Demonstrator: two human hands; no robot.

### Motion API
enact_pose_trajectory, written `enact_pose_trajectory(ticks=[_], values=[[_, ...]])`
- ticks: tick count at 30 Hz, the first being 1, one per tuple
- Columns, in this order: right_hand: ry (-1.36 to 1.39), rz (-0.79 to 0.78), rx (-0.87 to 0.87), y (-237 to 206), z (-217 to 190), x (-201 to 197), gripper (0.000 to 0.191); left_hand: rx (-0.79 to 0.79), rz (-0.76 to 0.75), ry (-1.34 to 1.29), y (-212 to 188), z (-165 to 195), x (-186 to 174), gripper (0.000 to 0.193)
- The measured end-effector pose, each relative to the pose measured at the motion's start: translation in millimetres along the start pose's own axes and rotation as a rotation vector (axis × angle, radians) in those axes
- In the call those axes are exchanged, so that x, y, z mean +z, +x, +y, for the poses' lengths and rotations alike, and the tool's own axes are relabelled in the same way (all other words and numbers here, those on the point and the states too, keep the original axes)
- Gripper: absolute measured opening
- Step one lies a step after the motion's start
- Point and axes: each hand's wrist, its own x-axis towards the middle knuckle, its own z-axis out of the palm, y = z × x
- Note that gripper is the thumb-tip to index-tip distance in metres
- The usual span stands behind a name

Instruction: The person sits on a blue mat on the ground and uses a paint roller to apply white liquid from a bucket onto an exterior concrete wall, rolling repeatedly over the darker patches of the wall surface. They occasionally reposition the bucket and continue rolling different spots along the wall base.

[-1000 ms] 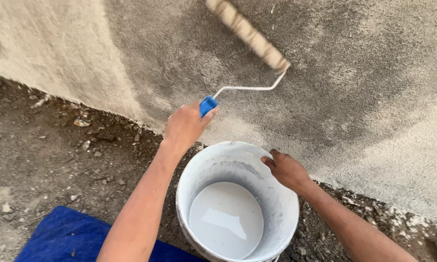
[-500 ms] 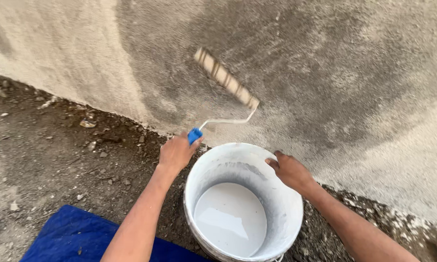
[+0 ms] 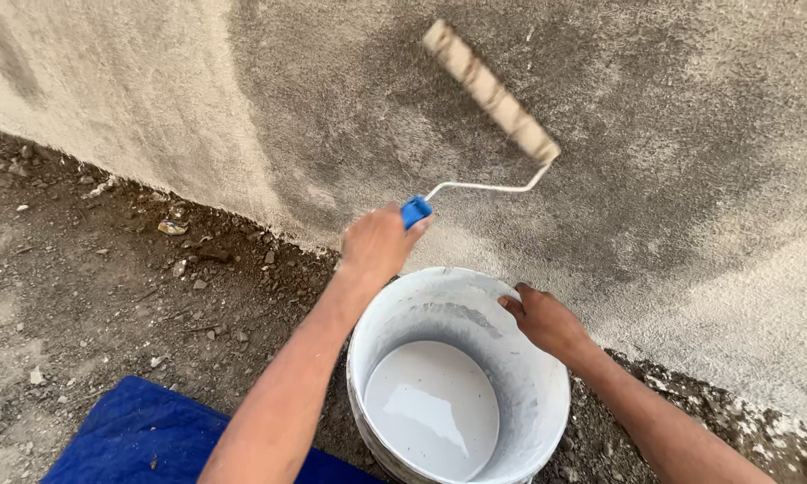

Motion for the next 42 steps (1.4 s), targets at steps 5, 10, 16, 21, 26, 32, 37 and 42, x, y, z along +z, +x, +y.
enact_pose_trajectory(ticks=[5, 10, 16, 21, 26, 32, 37, 42], values=[[0.003, 0.07, -0.076, 0, 0, 5, 0.051, 0.13, 0.152, -0.028, 12, 20, -4, 0.061], [-0.033, 0.016, -0.022, -2, -3, 7, 0.051, 0.153, 0.176, -0.035, 12, 19, -4, 0.062], [-0.034, 0.088, -0.111, -3, 0, 4, 0.054, 0.089, 0.133, -0.031, 5, 1, 19, 0.063], [-0.047, 0.031, -0.032, -1, 1, 2, 0.058, -0.012, 0.082, 0.028, -26, -55, 45, 0.061], [-0.028, -0.035, 0.031, -1, 7, 5, 0.062, -0.221, -0.122, 0.065, -54, -104, 65, 0.063], [0.003, 0.044, -0.07, 7, 13, 10, 0.062, -0.302, -0.06, 0.033, -71, -119, 75, 0.067], [0.027, 0.043, -0.041, 7, 8, 9, 0.064, -0.357, -0.086, 0.002, -71, -120, 74, 0.065], [0.019, 0.044, -0.042, 3, 0, 5, 0.059, -0.408, -0.146, -0.032, -70, -124, 79, 0.062]])
